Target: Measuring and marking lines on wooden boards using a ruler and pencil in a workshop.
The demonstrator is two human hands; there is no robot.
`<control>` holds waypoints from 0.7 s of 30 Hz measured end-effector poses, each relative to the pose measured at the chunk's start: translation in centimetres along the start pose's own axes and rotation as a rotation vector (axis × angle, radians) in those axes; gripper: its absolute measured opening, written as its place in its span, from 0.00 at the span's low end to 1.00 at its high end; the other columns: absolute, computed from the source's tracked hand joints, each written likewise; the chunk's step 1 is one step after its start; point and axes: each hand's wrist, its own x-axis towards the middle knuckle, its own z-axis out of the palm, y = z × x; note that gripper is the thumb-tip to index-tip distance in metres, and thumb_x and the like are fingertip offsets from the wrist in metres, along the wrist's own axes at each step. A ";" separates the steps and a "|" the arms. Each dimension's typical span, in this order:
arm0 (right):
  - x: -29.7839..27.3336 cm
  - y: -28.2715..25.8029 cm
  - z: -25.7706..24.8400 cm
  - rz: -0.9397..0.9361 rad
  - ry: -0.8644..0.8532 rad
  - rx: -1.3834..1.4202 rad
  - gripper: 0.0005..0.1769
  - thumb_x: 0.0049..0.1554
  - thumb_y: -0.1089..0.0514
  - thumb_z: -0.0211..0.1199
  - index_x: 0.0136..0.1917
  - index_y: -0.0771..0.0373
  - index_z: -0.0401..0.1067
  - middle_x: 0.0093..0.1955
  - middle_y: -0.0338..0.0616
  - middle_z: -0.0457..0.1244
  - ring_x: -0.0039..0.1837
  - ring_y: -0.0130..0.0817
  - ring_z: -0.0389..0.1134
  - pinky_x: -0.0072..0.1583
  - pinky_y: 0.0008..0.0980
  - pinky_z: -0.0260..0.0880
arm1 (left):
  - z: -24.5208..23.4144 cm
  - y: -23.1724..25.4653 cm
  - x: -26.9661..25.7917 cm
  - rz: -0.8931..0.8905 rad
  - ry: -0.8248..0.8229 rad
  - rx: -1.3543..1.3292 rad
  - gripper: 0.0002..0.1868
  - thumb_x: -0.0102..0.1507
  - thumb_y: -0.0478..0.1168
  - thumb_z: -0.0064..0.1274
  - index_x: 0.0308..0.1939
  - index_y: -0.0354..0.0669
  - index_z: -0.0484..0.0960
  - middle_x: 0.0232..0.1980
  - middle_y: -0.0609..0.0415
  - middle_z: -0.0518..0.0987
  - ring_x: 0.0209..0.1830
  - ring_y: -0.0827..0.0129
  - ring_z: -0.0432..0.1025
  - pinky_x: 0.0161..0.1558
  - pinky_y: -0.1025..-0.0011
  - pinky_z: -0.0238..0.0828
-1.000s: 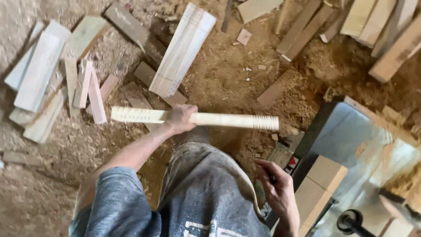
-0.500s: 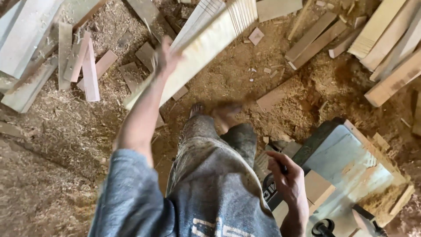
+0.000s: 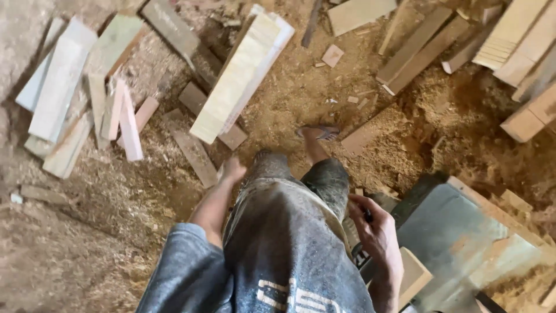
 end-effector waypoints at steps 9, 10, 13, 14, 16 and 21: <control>6.6 0.4 -15.5 0.045 0.134 0.153 0.18 0.61 0.56 0.63 0.62 0.62 0.79 0.42 0.60 0.70 0.47 0.47 0.69 0.54 0.50 0.70 | 1.3 16.7 4.4 0.276 0.095 0.038 0.24 0.59 0.53 0.57 0.52 0.44 0.87 0.55 0.43 0.84 0.61 0.50 0.76 0.61 0.57 0.73; 7.9 1.8 -17.0 0.050 0.143 0.170 0.18 0.61 0.56 0.63 0.62 0.62 0.79 0.42 0.60 0.70 0.47 0.47 0.69 0.54 0.50 0.70 | 1.8 19.2 6.9 0.286 0.095 0.057 0.24 0.59 0.53 0.57 0.52 0.44 0.87 0.55 0.43 0.84 0.61 0.50 0.76 0.61 0.57 0.73; 9.0 4.9 -20.5 0.050 0.249 0.098 0.18 0.60 0.52 0.66 0.63 0.55 0.78 0.45 0.56 0.71 0.50 0.48 0.72 0.53 0.49 0.70 | 3.6 26.0 10.7 0.276 0.089 -0.021 0.27 0.59 0.61 0.61 0.58 0.57 0.82 0.54 0.58 0.83 0.61 0.63 0.76 0.62 0.65 0.72; 9.4 5.0 -21.8 0.060 0.267 0.133 0.18 0.60 0.52 0.66 0.62 0.55 0.78 0.45 0.56 0.71 0.50 0.50 0.72 0.54 0.49 0.71 | 3.4 29.4 11.0 0.322 0.076 -0.016 0.27 0.60 0.63 0.60 0.58 0.58 0.83 0.54 0.56 0.84 0.62 0.61 0.75 0.62 0.63 0.72; 9.7 5.3 -24.1 0.093 0.328 0.194 0.18 0.59 0.52 0.66 0.62 0.55 0.79 0.45 0.55 0.72 0.50 0.51 0.72 0.54 0.49 0.72 | 3.0 35.8 10.8 0.406 0.040 0.021 0.27 0.61 0.65 0.58 0.57 0.59 0.84 0.54 0.54 0.84 0.63 0.59 0.75 0.63 0.60 0.72; 12.0 6.6 -27.3 0.047 0.359 0.297 0.17 0.59 0.51 0.66 0.61 0.55 0.79 0.47 0.56 0.72 0.53 0.56 0.74 0.53 0.53 0.72 | -1.8 53.1 3.6 0.552 -0.109 0.247 0.46 0.64 0.75 0.47 0.75 0.50 0.67 0.75 0.37 0.66 0.80 0.49 0.55 0.76 0.55 0.55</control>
